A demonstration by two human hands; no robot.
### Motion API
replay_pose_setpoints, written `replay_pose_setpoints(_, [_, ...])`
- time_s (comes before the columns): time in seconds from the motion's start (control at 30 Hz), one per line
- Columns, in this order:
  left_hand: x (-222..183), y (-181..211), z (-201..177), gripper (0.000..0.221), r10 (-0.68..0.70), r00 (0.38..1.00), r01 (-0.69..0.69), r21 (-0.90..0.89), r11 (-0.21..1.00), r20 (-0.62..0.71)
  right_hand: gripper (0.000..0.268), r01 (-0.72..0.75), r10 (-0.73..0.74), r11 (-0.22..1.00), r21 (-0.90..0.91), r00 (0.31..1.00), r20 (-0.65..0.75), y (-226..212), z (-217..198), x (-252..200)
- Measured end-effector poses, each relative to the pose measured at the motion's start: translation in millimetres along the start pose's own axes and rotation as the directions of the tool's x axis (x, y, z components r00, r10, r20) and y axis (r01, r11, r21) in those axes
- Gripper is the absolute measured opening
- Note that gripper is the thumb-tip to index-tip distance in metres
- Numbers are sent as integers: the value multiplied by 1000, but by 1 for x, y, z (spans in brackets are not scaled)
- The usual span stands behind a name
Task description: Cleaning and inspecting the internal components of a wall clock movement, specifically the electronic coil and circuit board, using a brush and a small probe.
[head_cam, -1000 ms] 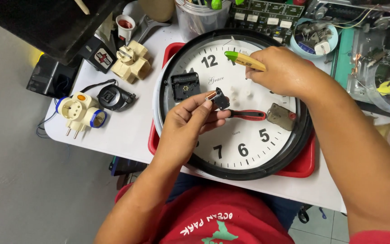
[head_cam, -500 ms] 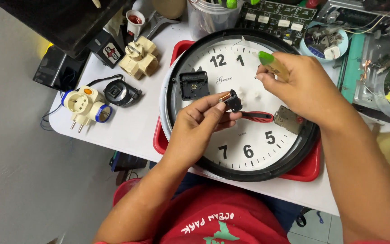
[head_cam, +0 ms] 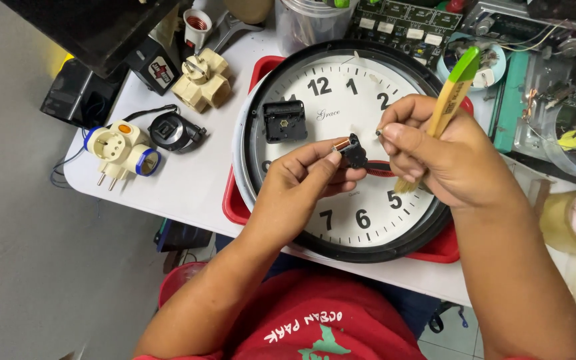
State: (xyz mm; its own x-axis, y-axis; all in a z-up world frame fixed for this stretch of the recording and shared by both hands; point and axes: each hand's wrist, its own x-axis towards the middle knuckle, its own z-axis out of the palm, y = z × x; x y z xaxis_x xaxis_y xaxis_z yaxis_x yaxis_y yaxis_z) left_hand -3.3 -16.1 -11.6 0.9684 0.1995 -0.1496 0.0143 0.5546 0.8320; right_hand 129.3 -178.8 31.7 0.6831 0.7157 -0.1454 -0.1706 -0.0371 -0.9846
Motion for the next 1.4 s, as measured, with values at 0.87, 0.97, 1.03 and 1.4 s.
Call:
replay_pose_setpoints(0.87, [1,-4,2,39,5,1000,-5,-7,1000,22,4,178,-373,651,-738,922,-107,4,29,-24])
replay_pose_setpoints(0.97, [-1,-3,2,39,11,999,-11,-8,1000,31,6,279,-458,522,-806,889,11,6,29,-25])
replay_pose_setpoints(1.03, [-1,-4,1,39,22,999,-22,-14,1000,38,6,307,-480,495,-813,876,38,6,30,-24])
replay_pose_setpoints(1.4, [-3,1,5,39,-8,1000,7,7,1000,24,8,411,-542,376,-831,825,163,6,30,-24])
